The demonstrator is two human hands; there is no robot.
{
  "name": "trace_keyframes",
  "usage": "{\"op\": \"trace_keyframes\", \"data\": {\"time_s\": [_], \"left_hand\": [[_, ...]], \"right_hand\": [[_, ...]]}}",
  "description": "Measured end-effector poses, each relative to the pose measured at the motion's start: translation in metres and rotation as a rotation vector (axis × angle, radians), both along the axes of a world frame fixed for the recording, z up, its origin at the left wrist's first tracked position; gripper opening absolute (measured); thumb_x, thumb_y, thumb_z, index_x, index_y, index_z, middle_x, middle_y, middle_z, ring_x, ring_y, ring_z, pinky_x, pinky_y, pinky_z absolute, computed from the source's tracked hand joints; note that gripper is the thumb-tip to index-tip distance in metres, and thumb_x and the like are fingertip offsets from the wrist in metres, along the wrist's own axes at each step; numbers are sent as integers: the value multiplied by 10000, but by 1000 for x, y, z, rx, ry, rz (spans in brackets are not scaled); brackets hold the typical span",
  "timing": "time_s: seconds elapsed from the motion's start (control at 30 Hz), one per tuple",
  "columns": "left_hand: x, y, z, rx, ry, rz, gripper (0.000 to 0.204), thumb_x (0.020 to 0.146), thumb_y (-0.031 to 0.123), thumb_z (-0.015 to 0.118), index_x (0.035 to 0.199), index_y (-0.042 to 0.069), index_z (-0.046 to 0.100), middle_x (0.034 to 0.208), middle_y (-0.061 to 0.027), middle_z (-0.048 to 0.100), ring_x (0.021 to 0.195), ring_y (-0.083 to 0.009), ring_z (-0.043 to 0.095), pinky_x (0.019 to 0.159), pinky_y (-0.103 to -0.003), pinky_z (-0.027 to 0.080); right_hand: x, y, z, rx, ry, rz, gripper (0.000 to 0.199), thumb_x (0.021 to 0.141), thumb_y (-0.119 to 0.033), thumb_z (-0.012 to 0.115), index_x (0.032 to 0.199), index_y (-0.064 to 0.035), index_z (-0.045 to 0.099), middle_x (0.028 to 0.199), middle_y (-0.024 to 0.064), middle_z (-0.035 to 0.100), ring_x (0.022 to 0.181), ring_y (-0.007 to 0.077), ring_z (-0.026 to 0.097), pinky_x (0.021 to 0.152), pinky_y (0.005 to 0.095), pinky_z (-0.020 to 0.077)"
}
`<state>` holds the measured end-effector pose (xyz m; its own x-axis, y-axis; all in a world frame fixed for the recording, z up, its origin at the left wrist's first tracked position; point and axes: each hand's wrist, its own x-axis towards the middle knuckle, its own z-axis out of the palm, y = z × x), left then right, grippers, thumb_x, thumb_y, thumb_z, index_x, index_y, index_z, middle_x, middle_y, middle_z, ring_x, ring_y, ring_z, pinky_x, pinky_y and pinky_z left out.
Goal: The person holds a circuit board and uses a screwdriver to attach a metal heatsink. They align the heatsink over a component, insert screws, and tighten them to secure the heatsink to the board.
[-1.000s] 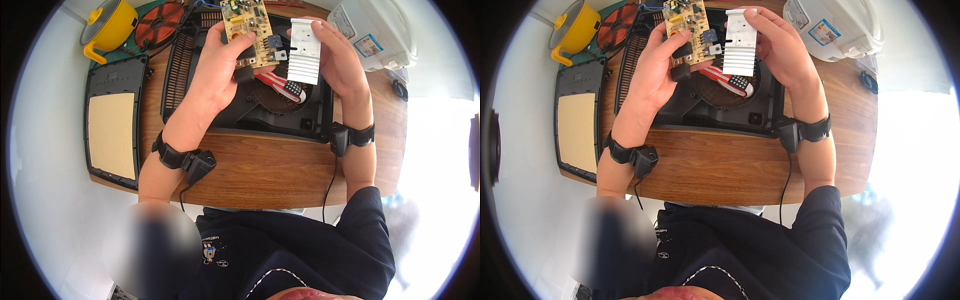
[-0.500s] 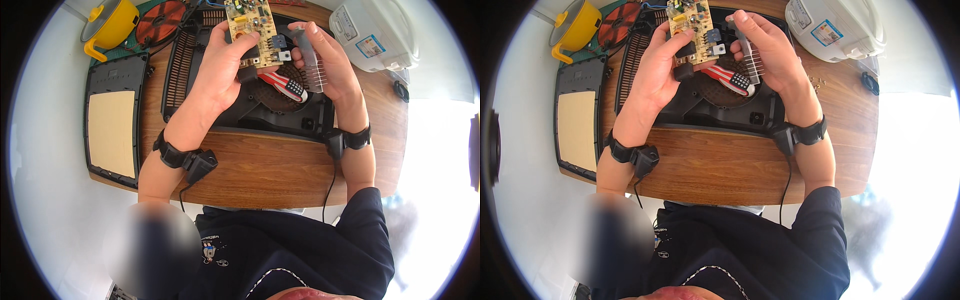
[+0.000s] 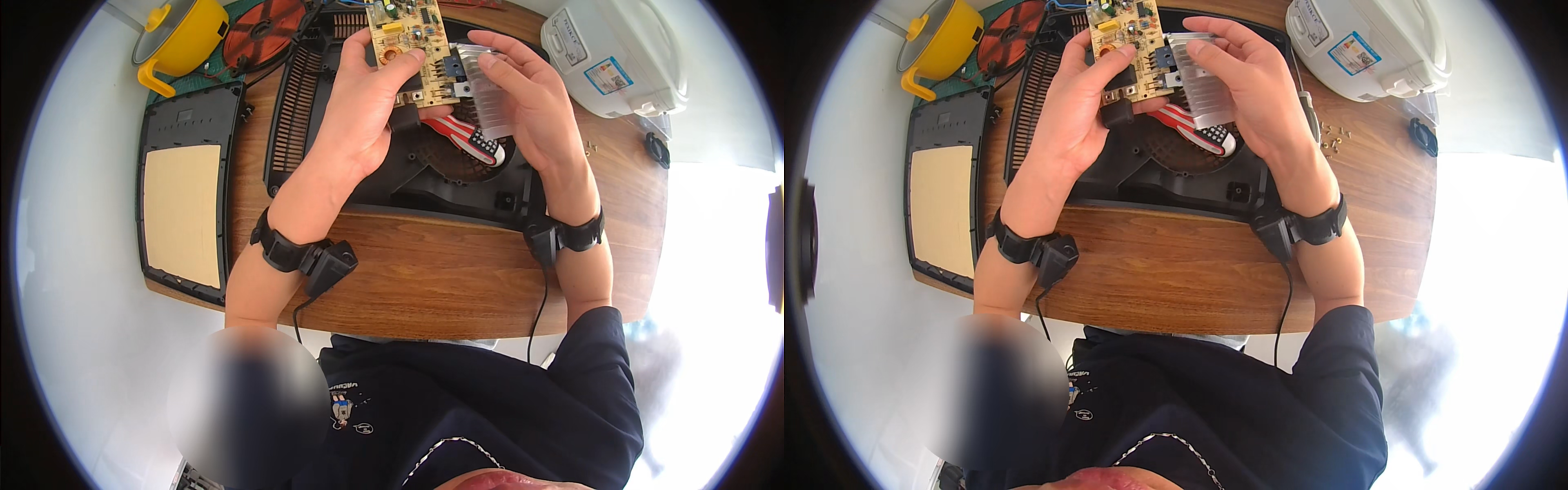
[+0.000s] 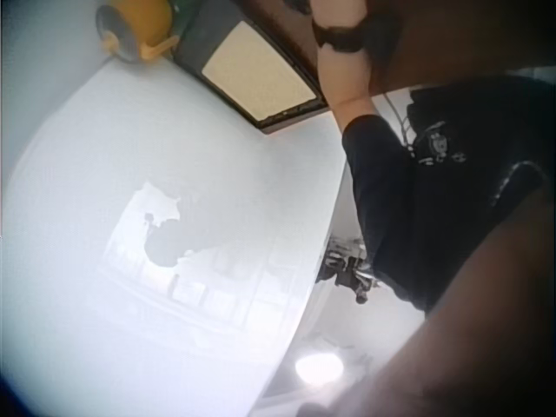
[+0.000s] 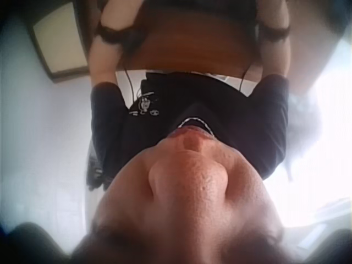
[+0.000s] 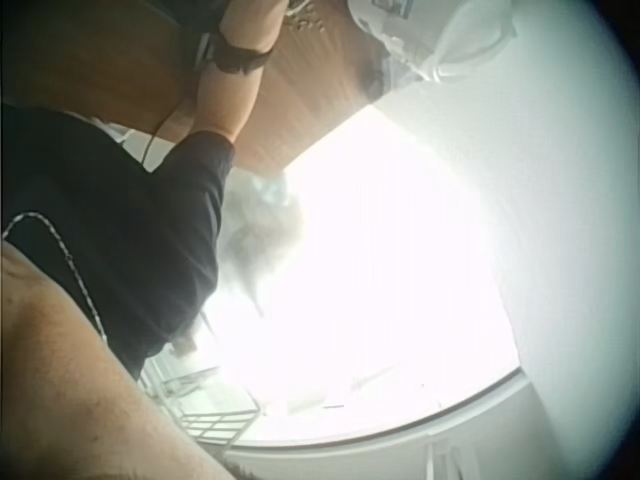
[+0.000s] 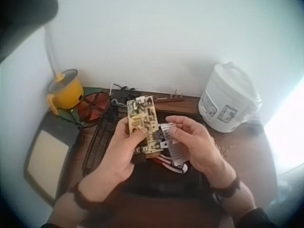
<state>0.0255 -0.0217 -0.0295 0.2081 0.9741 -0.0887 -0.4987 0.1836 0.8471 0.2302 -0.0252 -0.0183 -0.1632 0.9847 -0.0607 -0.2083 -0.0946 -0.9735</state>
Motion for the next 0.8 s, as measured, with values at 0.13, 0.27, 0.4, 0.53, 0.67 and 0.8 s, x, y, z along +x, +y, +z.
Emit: {"op": "trace_keyframes", "data": {"time_s": [0.13,0.27,0.4,0.53,0.67,0.8], "left_hand": [[1,-2,2,-13,7,-5,560,986,86,683,1409,34,319,1273,-170,618,1135,-251,668,722,-420,686],[0,0,-1,2,16,-18,632,964,68,717,1434,31,295,1285,-167,617,1161,-246,660,781,-415,676],[0,-1,2,48,54,-13,741,921,20,760,1471,22,264,1291,-155,618,1191,-232,645,872,-408,652],[0,0,-2,108,116,0,829,882,-11,795,1496,14,238,1301,-147,619,1202,-218,640,974,-384,605],[3,-4,5,98,136,10,866,861,-20,814,1501,7,231,1307,-144,619,1203,-209,643,1035,-354,557],[2,-3,-1,133,140,17,877,855,-15,825,1501,9,232,1302,-142,622,1200,-207,645,1035,-350,553]], "right_hand": [[0,-1,4,66,-56,-48,372,1038,-141,653,1385,-11,615,1096,34,699,969,81,655,856,232,526],[-2,-2,0,80,-123,-41,378,1009,-136,703,1358,-8,631,1088,30,703,967,69,646,851,228,519],[-6,-3,5,144,-213,-77,377,954,-129,777,1288,1,663,1029,43,723,917,75,659,804,230,542],[-7,-5,7,185,-260,-103,370,912,-118,826,1231,4,684,997,55,748,871,81,676,765,236,563],[-7,-3,3,204,-247,-114,378,899,-120,842,1224,-2,688,980,49,745,855,79,676,758,235,564],[-10,-4,3,199,-248,-124,372,898,-119,843,1219,-6,692,979,48,748,855,77,678,762,234,565]]}}
